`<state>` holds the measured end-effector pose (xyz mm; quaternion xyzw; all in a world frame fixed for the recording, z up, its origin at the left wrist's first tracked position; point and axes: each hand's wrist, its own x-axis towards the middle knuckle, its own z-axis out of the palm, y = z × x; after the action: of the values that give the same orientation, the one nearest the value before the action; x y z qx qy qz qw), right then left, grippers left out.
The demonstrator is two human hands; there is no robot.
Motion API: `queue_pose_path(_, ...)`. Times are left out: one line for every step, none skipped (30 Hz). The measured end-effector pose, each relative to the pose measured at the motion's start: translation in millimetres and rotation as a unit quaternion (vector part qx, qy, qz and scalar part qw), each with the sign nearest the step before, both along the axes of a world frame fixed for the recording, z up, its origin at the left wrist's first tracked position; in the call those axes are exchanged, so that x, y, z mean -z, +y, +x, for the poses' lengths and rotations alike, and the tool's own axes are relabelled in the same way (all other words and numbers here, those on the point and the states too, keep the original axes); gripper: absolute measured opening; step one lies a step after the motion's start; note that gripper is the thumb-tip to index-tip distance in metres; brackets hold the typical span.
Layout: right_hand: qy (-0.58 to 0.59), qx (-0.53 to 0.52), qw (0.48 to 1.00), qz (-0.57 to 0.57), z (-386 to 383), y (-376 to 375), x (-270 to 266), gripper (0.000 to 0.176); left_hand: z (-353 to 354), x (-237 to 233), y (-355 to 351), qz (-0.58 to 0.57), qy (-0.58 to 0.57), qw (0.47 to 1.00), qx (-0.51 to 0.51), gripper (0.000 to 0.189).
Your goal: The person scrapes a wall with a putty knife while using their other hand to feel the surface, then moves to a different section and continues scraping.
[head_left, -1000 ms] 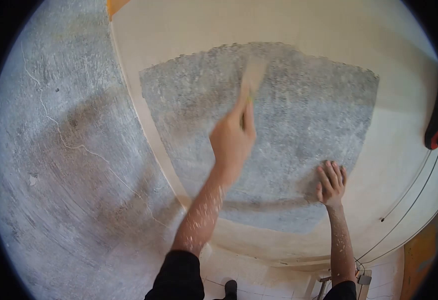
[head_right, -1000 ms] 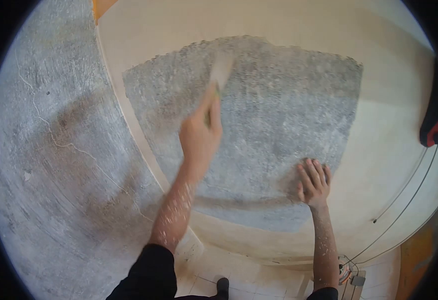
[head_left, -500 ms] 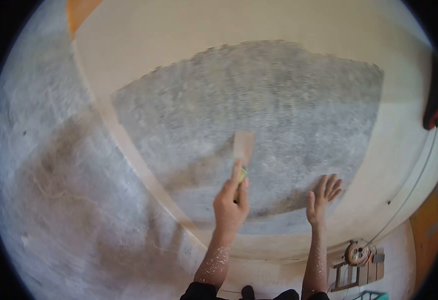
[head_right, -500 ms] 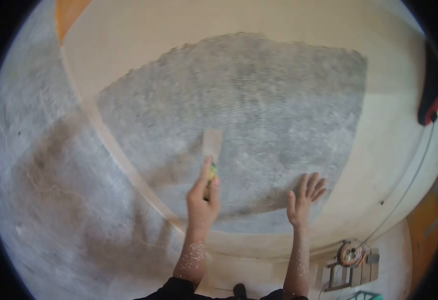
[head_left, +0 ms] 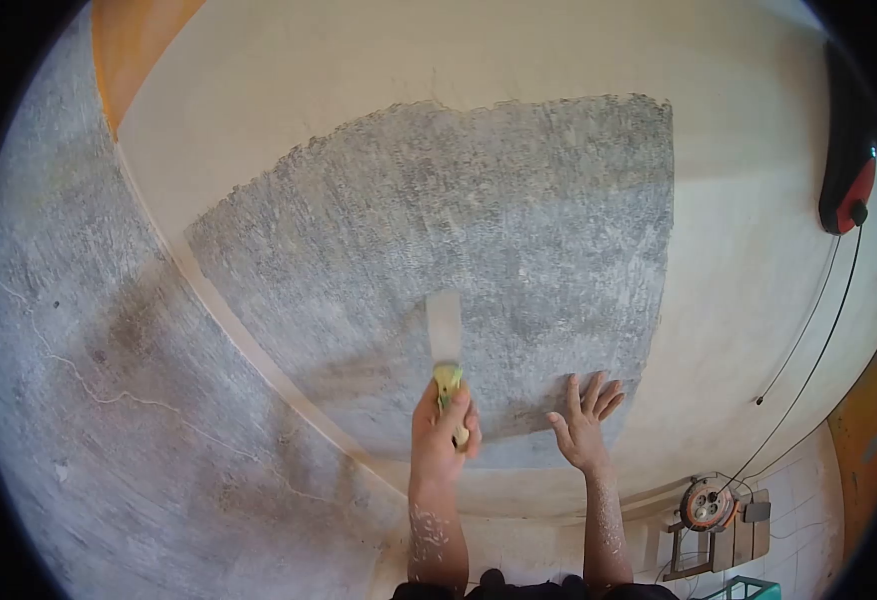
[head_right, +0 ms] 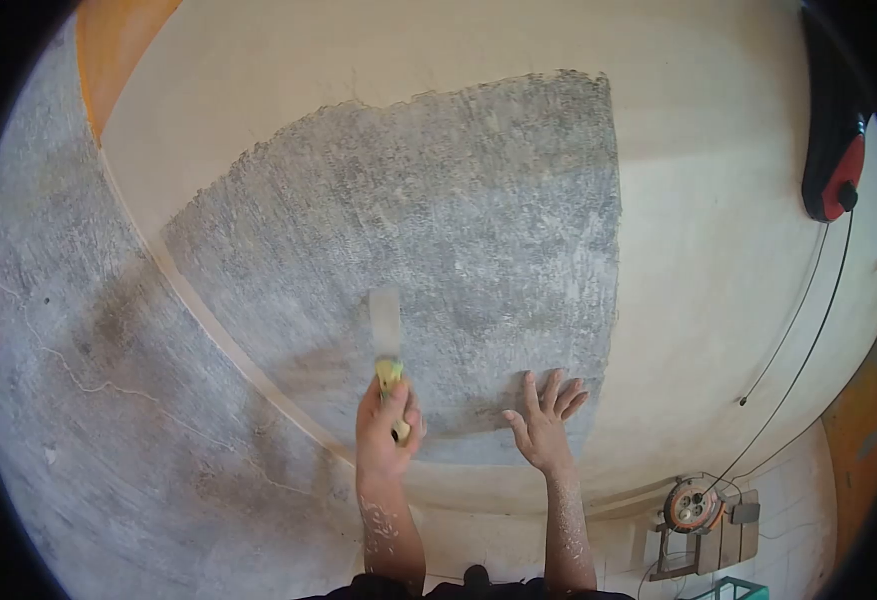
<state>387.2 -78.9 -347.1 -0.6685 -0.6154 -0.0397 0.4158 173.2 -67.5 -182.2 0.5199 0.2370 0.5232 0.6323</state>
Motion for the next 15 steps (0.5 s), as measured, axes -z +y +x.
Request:
queue_pose_path(0.001,-0.008,1.0,-0.002,2,-1,2,0.07,4,-15,4,-0.005,-0.045,0.998,0.047,0.024)
queue_pose_path(0.001,-0.016,1.0,-0.006,3,-3,4,0.069,9,-30,10,0.005,-0.062,0.995,0.083,0.023)
queue_pose_path(0.009,-0.027,0.999,-0.019,4,-6,2,0.069,17,-46,18,0.015,-0.079,0.99,0.119,0.022)
queue_pose_path(0.016,-0.038,0.999,-0.032,6,-9,-3,0.068,27,-66,21,0.028,-0.086,0.987,0.132,0.023)
queue_pose_path(0.022,-0.05,0.998,-0.044,8,-12,-5,0.068,36,-83,24,0.041,-0.093,0.984,0.145,0.024)
queue_pose_path(0.021,-0.053,0.997,-0.049,8,-13,-4,0.068,41,-94,29,0.007,-0.138,0.969,0.206,0.026)
queue_pose_path(0.02,-0.055,0.997,-0.051,10,-13,-3,0.067,44,-104,34,-0.024,-0.182,0.946,0.266,0.028)
queue_pose_path(0.018,-0.058,0.997,-0.053,11,-11,-2,0.067,45,-110,36,-0.055,-0.225,0.917,0.325,0.03)
queue_pose_path(0.016,-0.06,0.997,-0.051,11,-10,-1,0.067,48,-114,33,-0.066,-0.244,0.903,0.348,0.031)
queue_pose_path(0.015,-0.061,0.997,-0.049,12,-10,0,0.067,55,-116,28,-0.078,-0.264,0.887,0.372,0.033)
queue_pose_path(0.013,-0.061,0.997,-0.048,12,-10,2,0.068,60,-118,24,-0.09,-0.283,0.869,0.395,0.035)
queue_pose_path(0.01,-0.061,0.997,-0.053,13,-9,3,0.068,62,-119,22,-0.087,-0.298,0.865,0.394,0.038)
queue_pose_path(0.009,-0.06,0.997,-0.057,13,-8,4,0.068,64,-120,20,-0.085,-0.311,0.861,0.393,0.041)
queue_pose_path(0.008,-0.057,0.997,-0.06,13,-6,5,0.069,66,-122,21,-0.083,-0.324,0.856,0.393,0.043)
queue_pose_path(0.011,-0.054,0.996,-0.064,13,-5,5,0.069,66,-125,25,-0.082,-0.33,0.844,0.415,0.045)
